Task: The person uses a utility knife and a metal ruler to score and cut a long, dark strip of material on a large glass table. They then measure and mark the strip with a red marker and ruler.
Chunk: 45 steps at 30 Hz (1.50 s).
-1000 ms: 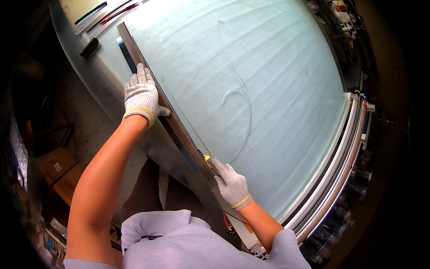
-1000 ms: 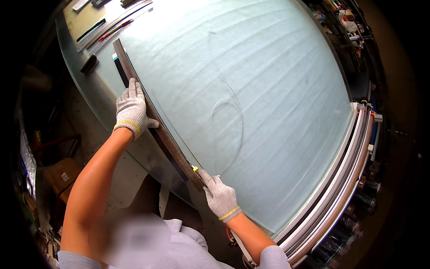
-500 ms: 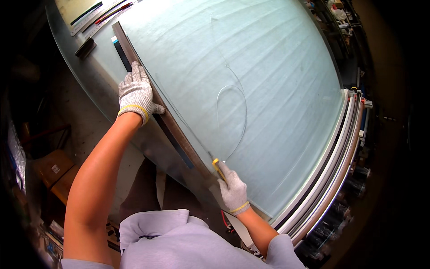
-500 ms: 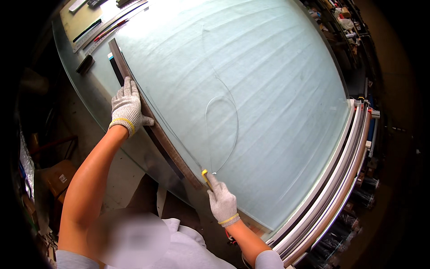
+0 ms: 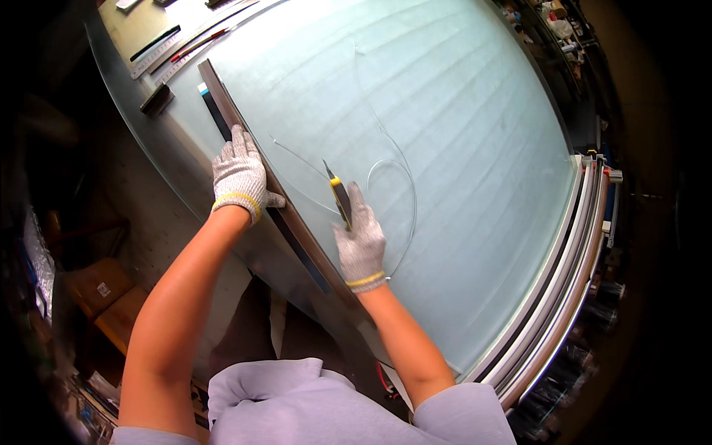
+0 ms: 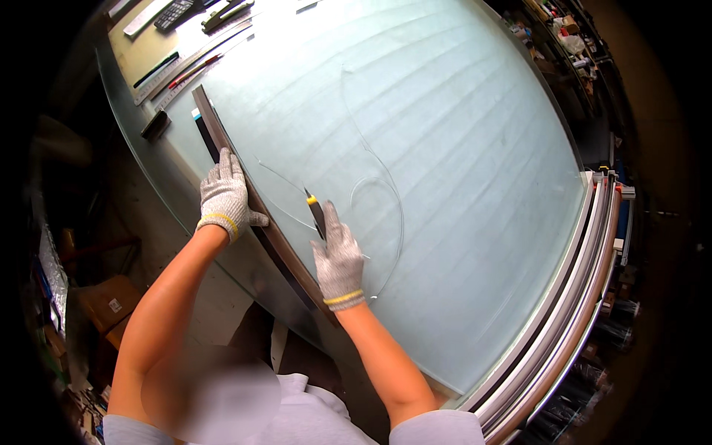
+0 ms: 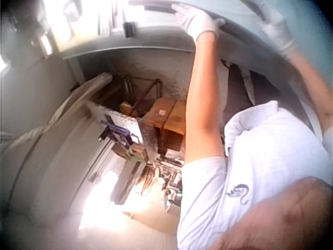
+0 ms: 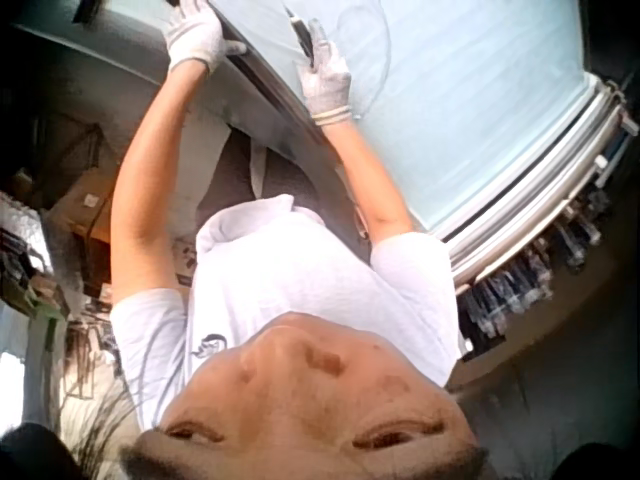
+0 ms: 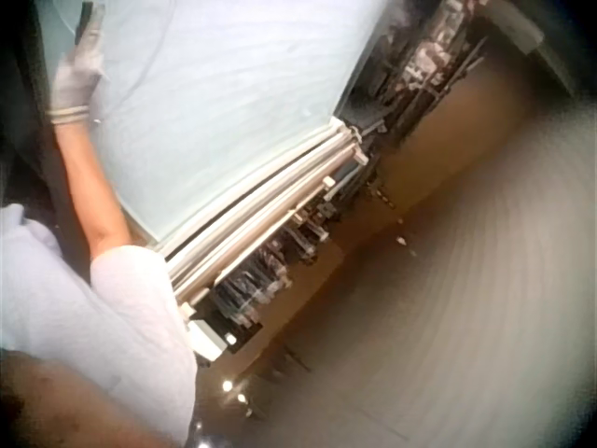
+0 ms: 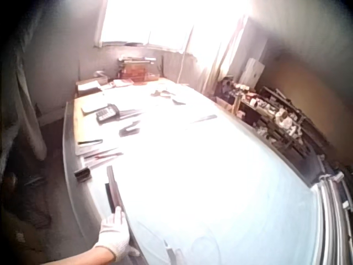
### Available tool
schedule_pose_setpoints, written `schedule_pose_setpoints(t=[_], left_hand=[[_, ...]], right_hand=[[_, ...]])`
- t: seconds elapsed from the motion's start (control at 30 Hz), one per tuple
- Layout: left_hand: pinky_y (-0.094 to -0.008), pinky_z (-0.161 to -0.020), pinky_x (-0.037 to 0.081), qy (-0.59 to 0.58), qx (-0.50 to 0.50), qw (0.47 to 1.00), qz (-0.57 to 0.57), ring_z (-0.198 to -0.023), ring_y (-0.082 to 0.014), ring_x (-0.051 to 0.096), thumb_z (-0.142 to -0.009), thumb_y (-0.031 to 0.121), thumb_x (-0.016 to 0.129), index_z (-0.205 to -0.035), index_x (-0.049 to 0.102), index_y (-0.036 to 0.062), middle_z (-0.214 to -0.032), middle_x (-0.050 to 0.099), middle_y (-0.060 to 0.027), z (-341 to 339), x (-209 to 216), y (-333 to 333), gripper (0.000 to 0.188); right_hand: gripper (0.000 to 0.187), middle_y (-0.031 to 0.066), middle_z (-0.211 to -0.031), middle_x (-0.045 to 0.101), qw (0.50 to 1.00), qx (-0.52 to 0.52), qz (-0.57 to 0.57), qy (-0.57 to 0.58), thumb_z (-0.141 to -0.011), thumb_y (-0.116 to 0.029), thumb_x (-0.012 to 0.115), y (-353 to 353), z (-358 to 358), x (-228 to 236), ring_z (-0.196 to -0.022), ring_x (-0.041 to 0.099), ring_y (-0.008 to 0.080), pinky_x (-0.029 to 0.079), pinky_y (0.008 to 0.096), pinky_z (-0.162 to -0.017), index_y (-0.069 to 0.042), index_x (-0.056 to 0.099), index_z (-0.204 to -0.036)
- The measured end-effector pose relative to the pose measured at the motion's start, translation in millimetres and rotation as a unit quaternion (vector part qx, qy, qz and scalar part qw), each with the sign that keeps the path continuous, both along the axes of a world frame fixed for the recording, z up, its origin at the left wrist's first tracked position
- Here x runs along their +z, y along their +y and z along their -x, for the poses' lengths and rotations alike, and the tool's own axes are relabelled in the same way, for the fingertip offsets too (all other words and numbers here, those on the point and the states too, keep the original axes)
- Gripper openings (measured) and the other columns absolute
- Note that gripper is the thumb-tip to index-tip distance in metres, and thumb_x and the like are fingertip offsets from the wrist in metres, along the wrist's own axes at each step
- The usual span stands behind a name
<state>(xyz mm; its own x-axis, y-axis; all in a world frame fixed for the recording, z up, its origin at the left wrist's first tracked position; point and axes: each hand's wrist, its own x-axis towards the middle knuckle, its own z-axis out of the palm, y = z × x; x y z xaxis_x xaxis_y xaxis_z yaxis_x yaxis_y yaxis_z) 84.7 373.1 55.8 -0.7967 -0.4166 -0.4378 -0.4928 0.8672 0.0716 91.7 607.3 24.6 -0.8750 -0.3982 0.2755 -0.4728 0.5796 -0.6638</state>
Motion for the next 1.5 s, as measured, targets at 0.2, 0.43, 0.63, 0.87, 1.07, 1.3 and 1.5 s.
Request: schedule_pose_setpoints(t=[0.2, 0.43, 0.63, 0.87, 1.07, 1.3, 1.5], left_hand=[[-0.0492, -0.123, 0.031, 0.005, 0.007, 1.000, -0.012, -0.148, -0.0438, 0.035, -0.049, 0.045, 0.101, -0.161, 0.015, -0.0090, -0.170, 0.015, -0.0279, -1, 0, -2, 0.151], [-0.0506, -0.122, 0.031, -0.010, 0.017, 0.999, -0.037, -0.148, -0.0431, 0.034, -0.053, 0.045, 0.100, -0.161, 0.014, -0.0094, -0.171, 0.013, -0.0267, 2, 11, -1, 0.149], [-0.0505, -0.123, 0.030, 0.000, 0.022, 0.998, -0.055, -0.149, -0.0432, 0.034, -0.053, 0.044, 0.100, -0.161, 0.014, -0.0098, -0.171, 0.012, -0.0267, -1, 6, -4, 0.149], [-0.0518, -0.122, 0.030, 0.020, 0.009, 0.999, -0.047, -0.148, -0.0446, 0.035, -0.050, 0.045, 0.100, -0.161, 0.015, -0.0106, -0.170, 0.013, -0.0296, -4, -1, -5, 0.150], [-0.0511, -0.119, 0.035, 0.035, 0.017, 0.998, -0.047, -0.149, -0.0435, 0.037, -0.052, 0.040, 0.101, -0.160, 0.019, -0.0102, -0.169, 0.017, -0.0287, -3, -4, -4, 0.145], [-0.0518, -0.117, 0.035, 0.021, -0.002, 1.000, -0.016, -0.145, -0.0427, 0.039, -0.064, 0.052, 0.092, -0.157, 0.038, 0.0008, -0.163, 0.031, -0.0252, -5, -15, -8, 0.119], [-0.0513, -0.114, 0.039, 0.100, -0.027, 0.994, 0.042, -0.135, -0.0419, 0.047, -0.058, 0.046, 0.096, -0.153, 0.043, 0.0043, -0.145, 0.050, -0.0230, -11, -28, -1, 0.116]], right_hand=[[0.096, 0.0105, -0.093, 0.066, 0.963, -0.041, -0.265, 0.002, -0.079, -0.010, 0.079, -34, 23, -24, -0.078, 0.070, 0.0287, 0.060, 0.0417, -0.070, -0.013, 0.033, -0.163], [0.087, 0.0132, -0.099, 0.071, 0.942, -0.212, -0.258, -0.019, -0.083, -0.008, 0.077, -12, 79, -21, -0.080, 0.073, 0.0316, 0.061, 0.0443, -0.072, -0.016, 0.038, -0.160], [0.071, 0.0161, -0.110, 0.072, 0.976, -0.181, -0.109, 0.053, -0.085, -0.002, 0.074, -22, 92, 0, -0.094, 0.075, 0.0334, 0.063, 0.0447, -0.083, -0.015, 0.052, -0.151], [0.062, 0.0200, -0.103, 0.073, 0.999, 0.043, -0.033, -0.002, -0.085, 0.000, 0.064, -146, 117, 41, -0.092, 0.074, 0.0384, 0.060, 0.0489, -0.081, -0.020, 0.060, -0.143], [0.042, 0.0187, -0.106, 0.073, 0.973, 0.111, -0.195, -0.054, -0.097, -0.012, 0.054, -253, 143, 29, -0.102, 0.073, 0.0382, 0.059, 0.0507, -0.088, -0.021, 0.061, -0.138], [0.039, 0.0190, -0.112, 0.073, 0.961, 0.143, -0.222, -0.079, -0.102, -0.012, 0.048, -272, 138, 33, -0.106, 0.072, 0.0382, 0.058, 0.0515, -0.090, -0.018, 0.059, -0.139], [0.052, 0.0203, -0.105, 0.072, 0.968, 0.146, -0.199, -0.047, -0.093, -0.013, 0.063, -249, 125, 12, -0.100, 0.072, 0.0379, 0.058, 0.0500, -0.088, -0.019, 0.056, -0.145]])
